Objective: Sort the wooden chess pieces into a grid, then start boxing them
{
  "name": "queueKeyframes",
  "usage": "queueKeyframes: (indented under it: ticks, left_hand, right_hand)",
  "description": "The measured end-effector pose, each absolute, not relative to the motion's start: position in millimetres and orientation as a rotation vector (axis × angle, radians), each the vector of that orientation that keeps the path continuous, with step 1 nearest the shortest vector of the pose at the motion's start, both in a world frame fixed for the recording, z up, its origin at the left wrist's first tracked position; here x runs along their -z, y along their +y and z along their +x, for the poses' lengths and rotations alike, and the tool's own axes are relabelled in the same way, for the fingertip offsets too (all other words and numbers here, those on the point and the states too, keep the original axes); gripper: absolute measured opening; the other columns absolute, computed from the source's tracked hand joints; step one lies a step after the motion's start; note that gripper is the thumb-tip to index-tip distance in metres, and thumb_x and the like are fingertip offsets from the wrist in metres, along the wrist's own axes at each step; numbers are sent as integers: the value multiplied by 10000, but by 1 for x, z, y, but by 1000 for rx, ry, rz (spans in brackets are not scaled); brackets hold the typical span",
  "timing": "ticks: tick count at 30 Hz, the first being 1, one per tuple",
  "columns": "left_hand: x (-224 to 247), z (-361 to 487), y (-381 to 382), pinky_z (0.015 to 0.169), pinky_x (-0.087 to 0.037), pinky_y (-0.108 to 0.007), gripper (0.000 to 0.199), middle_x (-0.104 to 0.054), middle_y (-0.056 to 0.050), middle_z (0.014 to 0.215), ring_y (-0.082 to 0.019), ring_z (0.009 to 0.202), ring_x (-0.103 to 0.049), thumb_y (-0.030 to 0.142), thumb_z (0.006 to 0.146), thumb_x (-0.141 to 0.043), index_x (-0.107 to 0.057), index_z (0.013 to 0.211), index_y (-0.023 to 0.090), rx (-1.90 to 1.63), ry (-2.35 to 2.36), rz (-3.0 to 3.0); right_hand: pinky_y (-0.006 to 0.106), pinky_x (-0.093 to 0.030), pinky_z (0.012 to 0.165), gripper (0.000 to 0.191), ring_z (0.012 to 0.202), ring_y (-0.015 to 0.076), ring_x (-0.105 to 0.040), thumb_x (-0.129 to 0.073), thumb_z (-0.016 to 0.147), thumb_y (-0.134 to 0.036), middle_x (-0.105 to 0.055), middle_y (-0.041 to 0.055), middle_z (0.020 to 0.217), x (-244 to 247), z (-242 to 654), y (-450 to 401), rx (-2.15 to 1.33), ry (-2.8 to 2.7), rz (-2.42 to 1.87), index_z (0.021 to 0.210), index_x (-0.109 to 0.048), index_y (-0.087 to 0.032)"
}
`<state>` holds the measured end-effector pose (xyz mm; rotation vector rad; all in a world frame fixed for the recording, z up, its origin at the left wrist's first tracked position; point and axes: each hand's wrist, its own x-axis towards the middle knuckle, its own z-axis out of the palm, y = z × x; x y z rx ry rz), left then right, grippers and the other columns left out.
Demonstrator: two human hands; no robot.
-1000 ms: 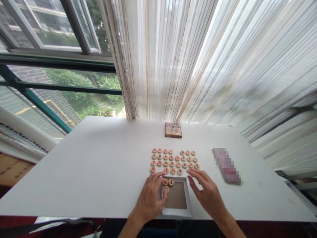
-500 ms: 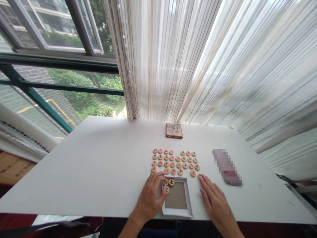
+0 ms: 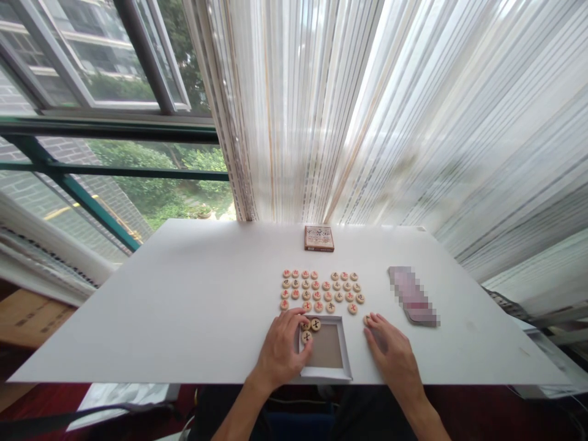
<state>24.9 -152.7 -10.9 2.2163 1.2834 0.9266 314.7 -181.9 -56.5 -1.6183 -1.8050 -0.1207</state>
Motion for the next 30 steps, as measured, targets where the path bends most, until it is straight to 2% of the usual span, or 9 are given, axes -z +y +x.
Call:
queueKeyframes:
  ticks: [4, 13, 24, 30]
  left_hand:
    - [8, 26, -154, 992, -470, -477, 202, -615, -77, 1235, -296, 1173, -572, 173, 779, -668, -629, 961, 251, -891, 1295, 2226]
    - [11, 27, -153, 990, -474, -449, 151, -614, -58, 1245, -285, 1174, -578, 148, 769, -658, -645, 877, 252, -887, 1317, 2232]
    - [12, 26, -151, 973, -497, -474, 175, -627, -72, 1221, -292, 1156, -594, 136, 767, -658, -633, 902, 246, -968, 1258, 2273]
    - [11, 26, -153, 997, -487, -469, 187, -617, -75, 1230, -278, 1169, -585, 147, 791, -659, -622, 952, 235, -988, 1251, 2250]
  right_hand:
    - [478, -455, 978, 264, 1141, 301, -646, -537, 969, -431, -741, 97, 1137, 56, 309, -176, 96, -1704, -1637, 1003, -689, -217]
    - [476, -461, 994, 318, 1107, 284, -653, -528, 967, -484, -751, 96, 1095, 59, 309, -178, 63, -1649, -1610, 984, -699, -217]
    - [474, -506, 944, 362, 1003, 287, -671, -557, 946, -500, -735, 122, 1066, 49, 305, -184, -65, -1559, -1644, 1066, -695, -187]
    - [437, -566, 913, 372, 951, 271, -724, -676, 873, -480, -745, 101, 1082, 46, 312, -191, -413, -1259, -1557, 1121, -687, -203]
